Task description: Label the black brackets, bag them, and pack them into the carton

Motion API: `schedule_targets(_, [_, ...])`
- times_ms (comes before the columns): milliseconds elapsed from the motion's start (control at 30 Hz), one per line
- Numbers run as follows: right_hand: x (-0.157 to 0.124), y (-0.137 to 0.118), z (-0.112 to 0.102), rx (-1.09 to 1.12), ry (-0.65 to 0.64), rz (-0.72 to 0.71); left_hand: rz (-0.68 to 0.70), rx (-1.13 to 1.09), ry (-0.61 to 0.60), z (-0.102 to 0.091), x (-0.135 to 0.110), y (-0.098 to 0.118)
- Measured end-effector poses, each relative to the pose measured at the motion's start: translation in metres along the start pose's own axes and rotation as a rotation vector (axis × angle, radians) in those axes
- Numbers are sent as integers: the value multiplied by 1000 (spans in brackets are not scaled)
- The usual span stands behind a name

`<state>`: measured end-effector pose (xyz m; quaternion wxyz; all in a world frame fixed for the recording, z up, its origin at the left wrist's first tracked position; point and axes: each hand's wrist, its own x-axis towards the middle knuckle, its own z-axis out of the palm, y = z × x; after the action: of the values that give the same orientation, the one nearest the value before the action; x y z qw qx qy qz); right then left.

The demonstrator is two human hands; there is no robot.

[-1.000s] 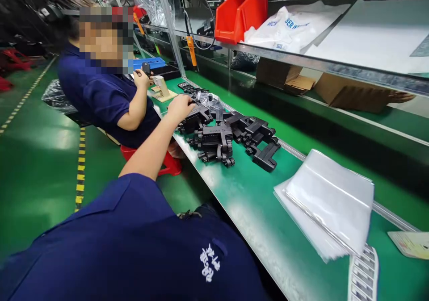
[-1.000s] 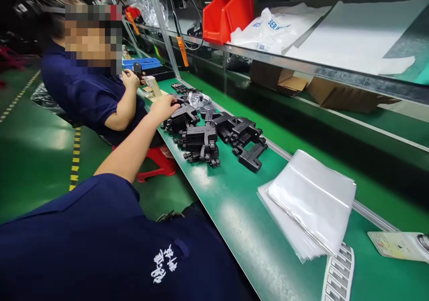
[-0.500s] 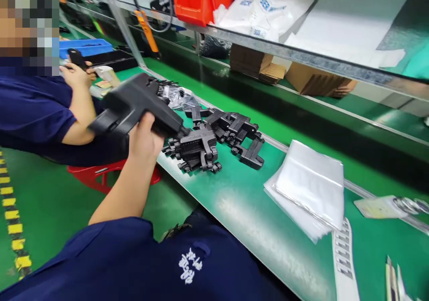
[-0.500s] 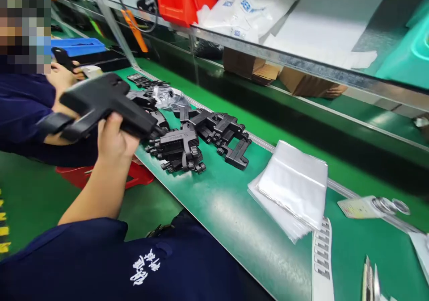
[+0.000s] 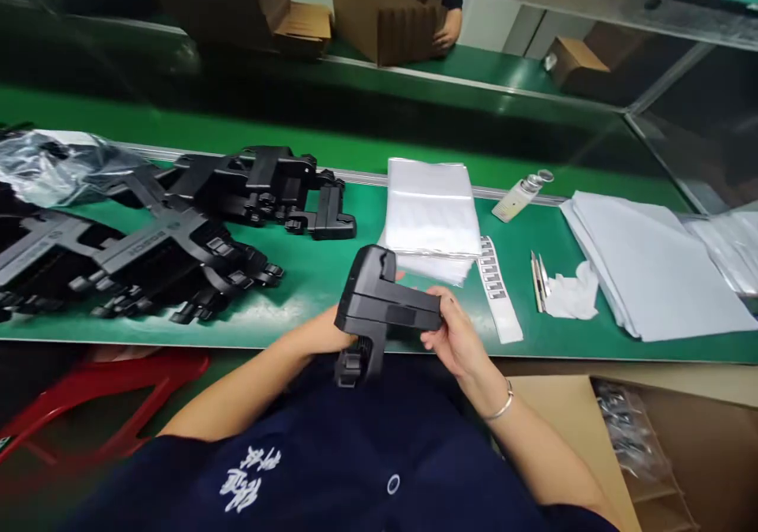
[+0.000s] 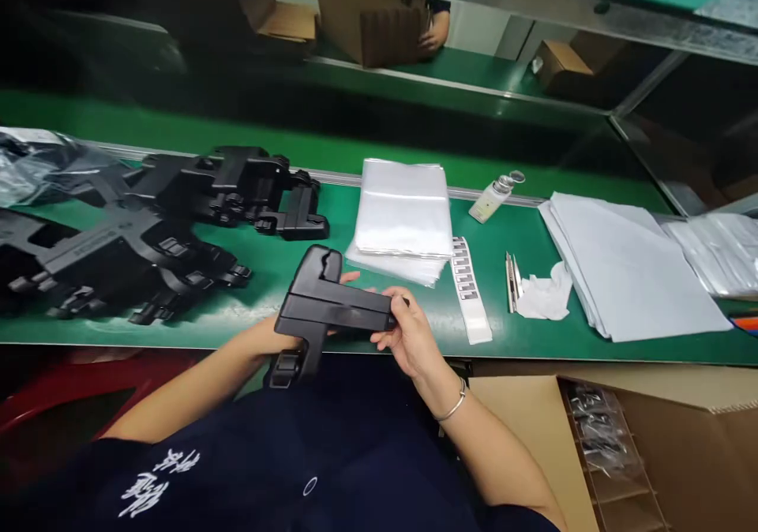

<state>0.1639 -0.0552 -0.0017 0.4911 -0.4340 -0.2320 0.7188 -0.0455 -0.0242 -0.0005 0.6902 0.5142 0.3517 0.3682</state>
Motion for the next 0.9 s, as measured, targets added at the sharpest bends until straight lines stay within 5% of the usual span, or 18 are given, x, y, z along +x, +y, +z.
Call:
schedule_targets(167, [-9, -8, -21, -231, 158, -197, -176, -243, -86, -14, -3, 1])
schedule_targets(367, [-12, -22, -42, -830, 161, -490, -10, 134, 262, 7, 15, -20])
schedule_targets(600, [-3, -19, -63, -431, -3, -160, 115, 561, 265, 9, 13, -11])
schedule_targets(700, [-4, -18, -70, -560, -2, -346, 84, 362, 273, 14, 19, -12])
schedule_targets(833, [-9, -22, -83, -1040, -38, -825, -134, -86, 212, 19, 29, -20])
schedule_targets(900, [-8, -22, -87, -1074, -47, -914, -137, -137, 177, 19, 30, -22])
